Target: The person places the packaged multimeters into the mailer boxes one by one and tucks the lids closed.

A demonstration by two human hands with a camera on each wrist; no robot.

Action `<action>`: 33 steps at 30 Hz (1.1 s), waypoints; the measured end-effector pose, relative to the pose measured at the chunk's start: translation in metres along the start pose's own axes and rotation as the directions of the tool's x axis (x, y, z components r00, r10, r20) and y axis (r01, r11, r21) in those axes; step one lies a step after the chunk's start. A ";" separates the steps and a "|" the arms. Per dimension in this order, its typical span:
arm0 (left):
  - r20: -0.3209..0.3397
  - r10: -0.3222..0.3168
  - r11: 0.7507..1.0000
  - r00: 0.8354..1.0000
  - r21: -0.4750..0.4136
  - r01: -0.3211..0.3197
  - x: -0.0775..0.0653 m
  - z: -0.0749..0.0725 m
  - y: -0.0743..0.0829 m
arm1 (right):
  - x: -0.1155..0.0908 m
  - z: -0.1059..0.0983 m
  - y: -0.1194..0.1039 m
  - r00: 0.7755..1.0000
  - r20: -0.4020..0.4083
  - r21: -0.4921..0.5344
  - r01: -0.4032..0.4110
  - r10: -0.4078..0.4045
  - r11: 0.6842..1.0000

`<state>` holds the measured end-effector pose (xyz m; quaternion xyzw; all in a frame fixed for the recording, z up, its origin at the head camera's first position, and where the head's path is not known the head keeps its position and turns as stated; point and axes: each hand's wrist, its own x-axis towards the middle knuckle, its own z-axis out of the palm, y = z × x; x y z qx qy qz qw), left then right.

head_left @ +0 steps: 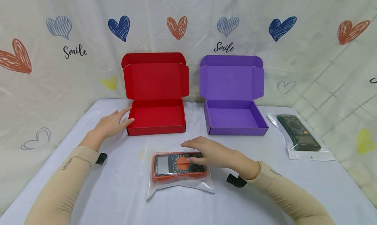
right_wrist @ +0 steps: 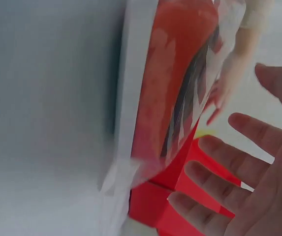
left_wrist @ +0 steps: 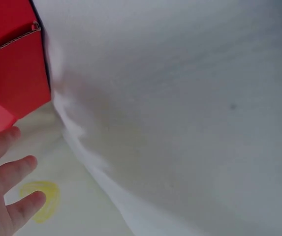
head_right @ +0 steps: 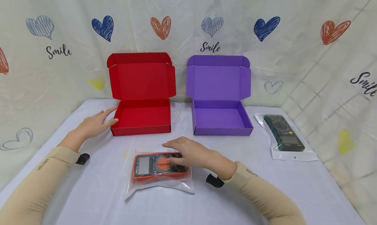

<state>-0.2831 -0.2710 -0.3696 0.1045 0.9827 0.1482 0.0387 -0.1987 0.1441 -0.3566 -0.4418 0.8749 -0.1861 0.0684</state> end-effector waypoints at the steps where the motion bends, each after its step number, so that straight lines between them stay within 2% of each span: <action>1: 0.006 -0.002 1.000 1.000 -0.004 0.002 0.001 0.001 -0.001 | 0.001 0.002 -0.002 1.000 0.008 0.000 -0.004 0.004 1.000; 5: 0.028 0.000 1.000 1.000 -0.018 0.000 0.002 0.004 -0.005 | 0.008 0.008 -0.007 1.000 0.028 -0.019 0.003 -0.002 1.000; 14: 0.105 0.007 0.996 0.994 -0.084 0.001 0.000 0.006 -0.007 | 0.019 0.021 -0.011 0.989 0.144 -0.052 -0.011 0.018 0.999; 20: 0.129 -0.011 0.995 0.992 -0.102 0.024 -0.001 0.007 -0.007 | 0.017 0.026 -0.019 0.982 0.190 -0.085 0.015 0.001 0.996; 25: 0.141 -0.023 0.994 0.990 -0.100 0.038 -0.001 0.008 -0.009 | 0.015 0.028 -0.024 0.979 0.205 -0.125 0.038 -0.012 0.991; 33: 0.178 -0.041 0.989 0.983 -0.134 0.066 -0.001 0.007 -0.008 | 0.017 0.036 -0.023 0.979 0.204 -0.158 0.025 0.008 0.987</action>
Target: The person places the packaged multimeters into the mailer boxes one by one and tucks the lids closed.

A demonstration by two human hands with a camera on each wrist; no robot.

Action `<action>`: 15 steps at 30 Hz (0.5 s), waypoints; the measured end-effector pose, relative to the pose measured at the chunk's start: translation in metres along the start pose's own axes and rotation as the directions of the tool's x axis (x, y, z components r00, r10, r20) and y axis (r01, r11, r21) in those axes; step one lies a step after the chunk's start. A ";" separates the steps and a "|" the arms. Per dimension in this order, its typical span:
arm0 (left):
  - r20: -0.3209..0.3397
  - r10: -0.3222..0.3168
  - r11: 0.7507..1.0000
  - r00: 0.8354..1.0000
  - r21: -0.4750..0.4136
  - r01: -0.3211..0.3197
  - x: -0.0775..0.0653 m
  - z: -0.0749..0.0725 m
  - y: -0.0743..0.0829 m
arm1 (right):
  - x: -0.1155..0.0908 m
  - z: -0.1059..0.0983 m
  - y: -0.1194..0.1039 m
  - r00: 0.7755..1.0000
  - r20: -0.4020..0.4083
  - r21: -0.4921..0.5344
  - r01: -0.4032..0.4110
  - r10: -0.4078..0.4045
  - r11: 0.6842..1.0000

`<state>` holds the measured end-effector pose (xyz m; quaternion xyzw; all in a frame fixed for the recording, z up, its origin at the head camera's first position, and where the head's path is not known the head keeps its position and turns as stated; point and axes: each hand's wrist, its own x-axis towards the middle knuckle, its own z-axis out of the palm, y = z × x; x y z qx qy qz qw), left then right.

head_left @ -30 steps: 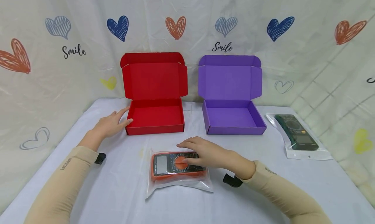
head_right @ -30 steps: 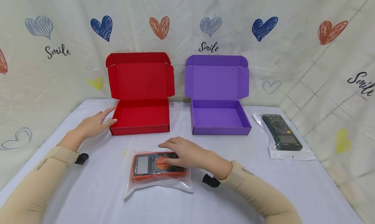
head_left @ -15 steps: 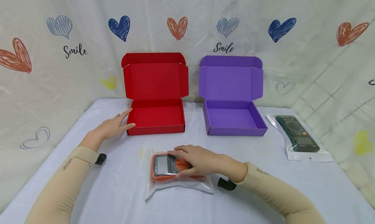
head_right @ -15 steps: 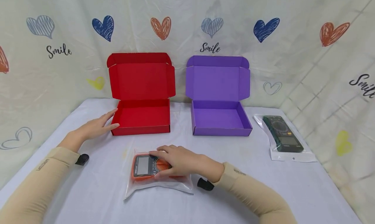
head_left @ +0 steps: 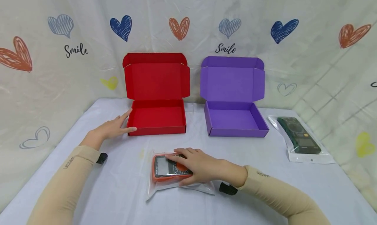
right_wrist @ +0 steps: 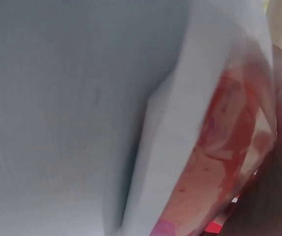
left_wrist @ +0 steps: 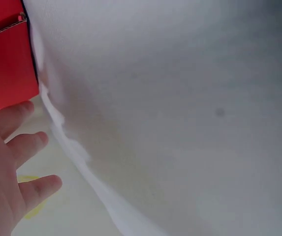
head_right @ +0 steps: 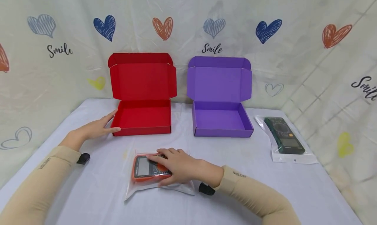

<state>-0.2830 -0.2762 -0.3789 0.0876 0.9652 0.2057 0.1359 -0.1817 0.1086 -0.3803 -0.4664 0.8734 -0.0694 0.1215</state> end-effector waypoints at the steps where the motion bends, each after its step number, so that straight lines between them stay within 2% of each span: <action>1: 0.005 -0.004 1.000 1.000 -0.002 0.004 0.000 0.000 0.000 | 0.000 0.000 0.000 1.000 -0.003 0.001 0.000 0.000 1.000; 8: 0.026 -0.016 1.000 1.000 -0.014 0.017 0.003 -0.001 -0.002 | 0.000 0.000 -0.001 0.999 -0.036 -0.028 0.018 -0.019 0.999; 15: 0.040 -0.003 1.000 0.999 -0.025 0.004 0.006 0.001 -0.001 | 0.000 0.001 0.001 0.999 -0.038 -0.051 0.028 -0.030 0.998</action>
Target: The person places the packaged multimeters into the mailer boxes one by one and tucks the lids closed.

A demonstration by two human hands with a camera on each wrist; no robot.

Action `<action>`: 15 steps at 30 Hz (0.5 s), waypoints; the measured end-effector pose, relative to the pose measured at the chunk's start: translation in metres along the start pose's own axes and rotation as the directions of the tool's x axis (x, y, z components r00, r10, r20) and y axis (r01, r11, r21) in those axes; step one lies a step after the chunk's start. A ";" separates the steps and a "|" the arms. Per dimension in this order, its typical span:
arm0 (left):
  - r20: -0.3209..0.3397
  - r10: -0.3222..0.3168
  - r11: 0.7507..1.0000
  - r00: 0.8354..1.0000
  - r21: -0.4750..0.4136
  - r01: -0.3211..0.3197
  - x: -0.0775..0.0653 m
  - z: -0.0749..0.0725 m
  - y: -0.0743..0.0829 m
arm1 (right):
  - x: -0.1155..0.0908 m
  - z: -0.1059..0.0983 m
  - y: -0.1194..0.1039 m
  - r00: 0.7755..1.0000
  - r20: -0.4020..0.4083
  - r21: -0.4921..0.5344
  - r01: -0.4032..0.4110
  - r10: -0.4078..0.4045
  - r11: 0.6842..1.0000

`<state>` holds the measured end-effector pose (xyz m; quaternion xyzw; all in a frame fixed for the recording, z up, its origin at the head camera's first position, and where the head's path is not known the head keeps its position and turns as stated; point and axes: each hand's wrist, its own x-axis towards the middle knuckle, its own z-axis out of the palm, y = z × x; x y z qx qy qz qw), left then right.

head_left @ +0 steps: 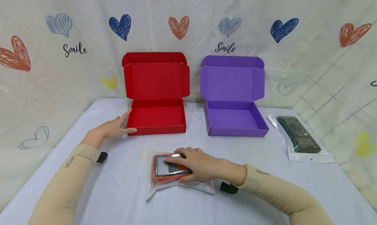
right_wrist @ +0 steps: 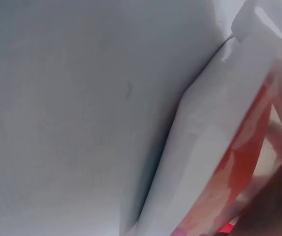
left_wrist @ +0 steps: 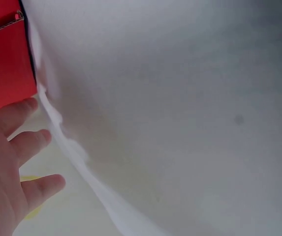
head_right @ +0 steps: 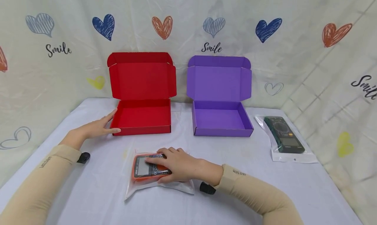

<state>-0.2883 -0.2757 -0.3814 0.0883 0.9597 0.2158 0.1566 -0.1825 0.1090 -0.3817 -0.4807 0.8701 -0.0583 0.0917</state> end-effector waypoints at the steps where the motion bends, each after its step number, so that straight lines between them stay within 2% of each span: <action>1: -0.001 0.003 1.000 1.000 0.002 -0.003 0.000 0.000 0.000 | 0.000 0.000 0.000 1.000 -0.002 -0.003 0.004 -0.004 1.000; 10: -0.002 0.039 0.999 0.999 0.004 -0.039 -0.001 0.001 0.002 | 0.000 0.000 0.000 0.999 -0.031 -0.049 0.040 -0.041 0.998; 15: 0.017 0.051 0.998 0.999 -0.036 -0.050 -0.001 0.001 0.002 | 0.001 0.003 0.002 0.997 -0.049 -0.047 0.055 -0.057 0.997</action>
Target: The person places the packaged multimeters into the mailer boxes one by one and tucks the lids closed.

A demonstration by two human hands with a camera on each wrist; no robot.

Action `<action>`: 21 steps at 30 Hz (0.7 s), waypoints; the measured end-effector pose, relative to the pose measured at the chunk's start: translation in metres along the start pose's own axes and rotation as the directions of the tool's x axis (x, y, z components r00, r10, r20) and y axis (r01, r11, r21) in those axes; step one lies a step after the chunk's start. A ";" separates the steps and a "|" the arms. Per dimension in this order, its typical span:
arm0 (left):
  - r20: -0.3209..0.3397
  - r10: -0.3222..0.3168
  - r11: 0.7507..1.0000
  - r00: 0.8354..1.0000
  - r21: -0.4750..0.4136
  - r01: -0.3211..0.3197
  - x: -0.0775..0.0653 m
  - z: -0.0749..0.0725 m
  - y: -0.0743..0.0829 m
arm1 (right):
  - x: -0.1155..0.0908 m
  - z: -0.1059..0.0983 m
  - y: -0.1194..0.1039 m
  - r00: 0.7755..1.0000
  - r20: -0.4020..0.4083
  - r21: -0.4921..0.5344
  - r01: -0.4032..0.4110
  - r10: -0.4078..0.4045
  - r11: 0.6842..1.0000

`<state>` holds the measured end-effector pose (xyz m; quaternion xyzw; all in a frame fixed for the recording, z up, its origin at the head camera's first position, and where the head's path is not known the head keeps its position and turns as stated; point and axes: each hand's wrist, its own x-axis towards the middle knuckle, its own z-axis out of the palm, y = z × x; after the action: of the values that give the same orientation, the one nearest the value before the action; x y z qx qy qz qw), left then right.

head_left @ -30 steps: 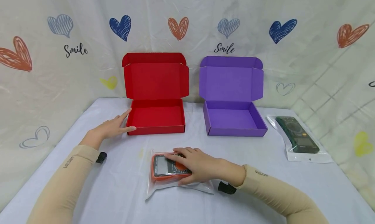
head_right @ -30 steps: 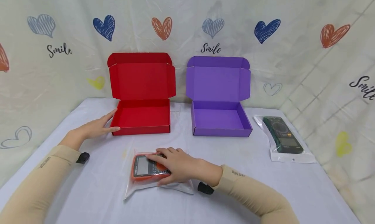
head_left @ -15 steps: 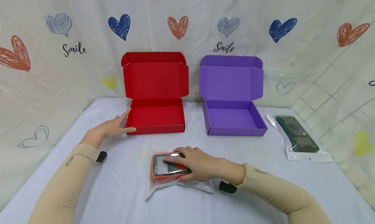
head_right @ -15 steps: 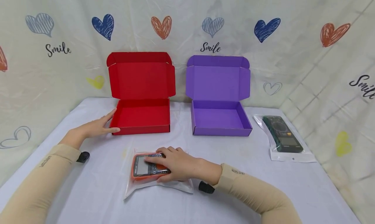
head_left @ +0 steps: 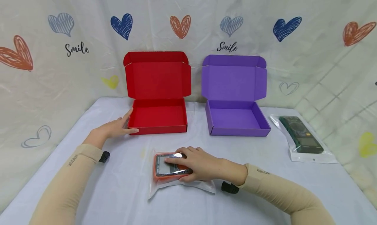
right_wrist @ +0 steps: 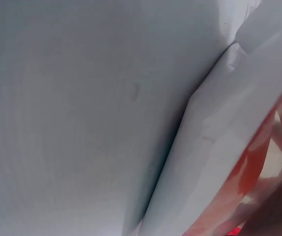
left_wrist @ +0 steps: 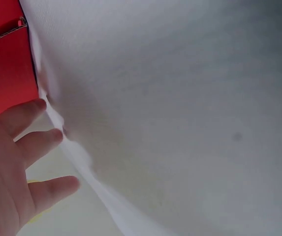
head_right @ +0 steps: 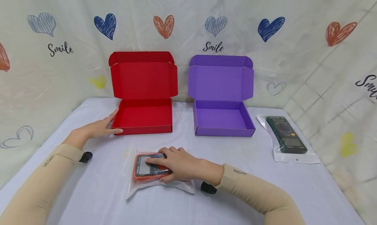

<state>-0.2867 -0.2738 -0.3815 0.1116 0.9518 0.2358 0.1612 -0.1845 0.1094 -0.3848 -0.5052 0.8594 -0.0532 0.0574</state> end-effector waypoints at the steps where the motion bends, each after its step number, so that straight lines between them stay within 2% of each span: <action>1: 0.005 0.004 1.000 1.000 -0.012 -0.004 0.000 0.000 0.000 | 0.000 0.000 0.001 1.000 -0.002 0.000 0.003 -0.003 1.000; 4: 0.017 0.008 0.999 1.000 -0.032 -0.008 0.001 0.001 -0.001 | 0.000 0.000 0.001 1.000 -0.005 -0.002 0.009 -0.009 1.000; 13: 0.021 -0.017 1.000 1.000 -0.020 0.018 0.003 0.001 -0.002 | 0.002 -0.006 0.006 1.000 0.003 -0.012 0.007 -0.007 1.000; 21: 0.030 -0.030 0.999 0.999 -0.028 0.031 0.004 0.000 -0.002 | 0.003 -0.015 0.013 0.998 -0.046 -0.042 0.028 -0.030 0.999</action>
<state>-0.2904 -0.2743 -0.3833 0.0984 0.9474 0.2452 0.1806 -0.1995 0.1141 -0.3723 -0.5174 0.8540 -0.0481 0.0260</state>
